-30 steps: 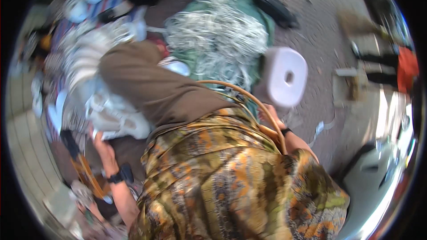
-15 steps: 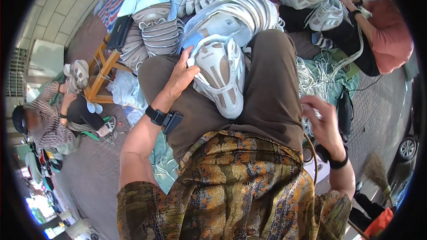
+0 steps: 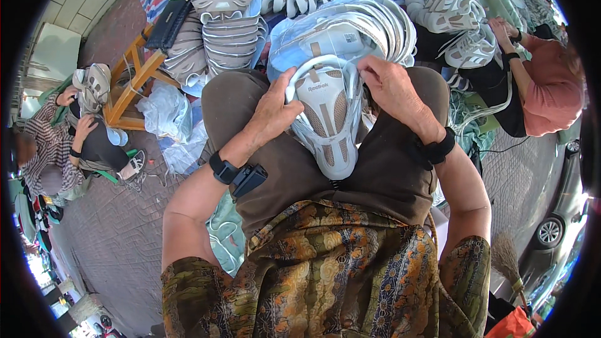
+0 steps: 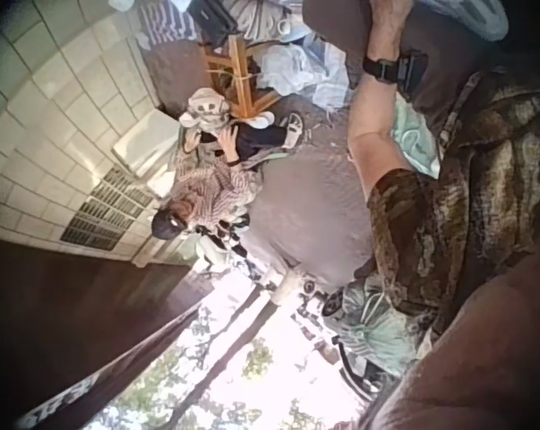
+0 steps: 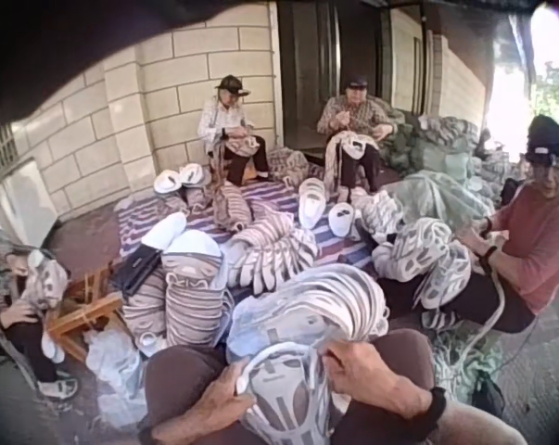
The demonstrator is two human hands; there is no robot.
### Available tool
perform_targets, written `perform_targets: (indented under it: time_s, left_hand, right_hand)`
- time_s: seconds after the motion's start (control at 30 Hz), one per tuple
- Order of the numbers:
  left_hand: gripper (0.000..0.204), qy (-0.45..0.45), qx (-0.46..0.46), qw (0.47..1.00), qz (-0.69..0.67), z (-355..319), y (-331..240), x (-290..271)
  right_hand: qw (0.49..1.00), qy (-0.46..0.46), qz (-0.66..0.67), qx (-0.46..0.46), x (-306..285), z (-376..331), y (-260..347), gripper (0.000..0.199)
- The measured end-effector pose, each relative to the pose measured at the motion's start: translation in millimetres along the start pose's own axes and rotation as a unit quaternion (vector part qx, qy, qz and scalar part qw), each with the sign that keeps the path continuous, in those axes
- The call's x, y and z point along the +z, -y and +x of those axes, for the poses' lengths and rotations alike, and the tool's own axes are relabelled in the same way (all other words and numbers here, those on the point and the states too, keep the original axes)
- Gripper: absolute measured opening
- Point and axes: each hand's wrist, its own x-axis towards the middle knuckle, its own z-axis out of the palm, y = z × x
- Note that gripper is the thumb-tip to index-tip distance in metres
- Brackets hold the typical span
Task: The person is sitting on the sidewalk and lacing white Reebok sneakers. They pull the laces through the eyelets, tighten them, and tie a knot. The person handles multiple shoes, moving them between their lap and a pile on the ground.
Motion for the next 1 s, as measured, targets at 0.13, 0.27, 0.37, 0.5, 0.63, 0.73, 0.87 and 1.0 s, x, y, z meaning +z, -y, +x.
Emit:
perform_targets:
  time_s: [0.13,0.27,0.37,0.5,0.63,0.73,0.87,1.0]
  left_hand:
    - [0.072,-0.008,-0.004,1.0,0.008,-1.1,2.8,1.6]
    - [0.071,-0.022,0.009,1.0,0.017,0.1,7.7,2.7]
    - [0.071,-0.021,-0.009,0.999,0.031,-0.4,9.2,2.6]
    - [0.072,-0.017,0.006,0.999,0.028,-7.4,0.1,2.3]
    - [0.072,-0.034,-0.003,0.999,0.019,-10.7,3.0,3.7]
    - [0.073,-0.023,-0.018,1.0,-0.011,-9.2,7.3,1.7]
    - [0.072,-0.01,0.006,0.998,-0.068,-0.1,8.9,2.0]
    - [0.071,-0.007,0.01,0.997,-0.083,3.5,18.7,0.8]
  right_hand:
    - [0.996,-0.073,-0.04,-0.044,-8.3,16.4,11.4,0.015]
    - [0.936,-0.17,-0.23,-0.204,-17.1,40.6,18.3,0.034]
    - [0.937,-0.119,-0.254,-0.207,-2.5,61.2,-3.3,0.036]
    - [0.92,-0.142,-0.25,-0.265,5.7,104.6,-35.1,0.032]
    - [0.937,-0.045,-0.294,-0.185,18.5,126.8,-20.9,0.031]
    - [0.941,-0.021,-0.279,-0.193,27.8,104.8,2.2,0.033]
    - [0.945,-0.15,-0.125,-0.262,8.1,54.1,9.2,0.027]
    - [0.995,-0.092,0.017,-0.039,-16.1,-3.5,5.9,0.029]
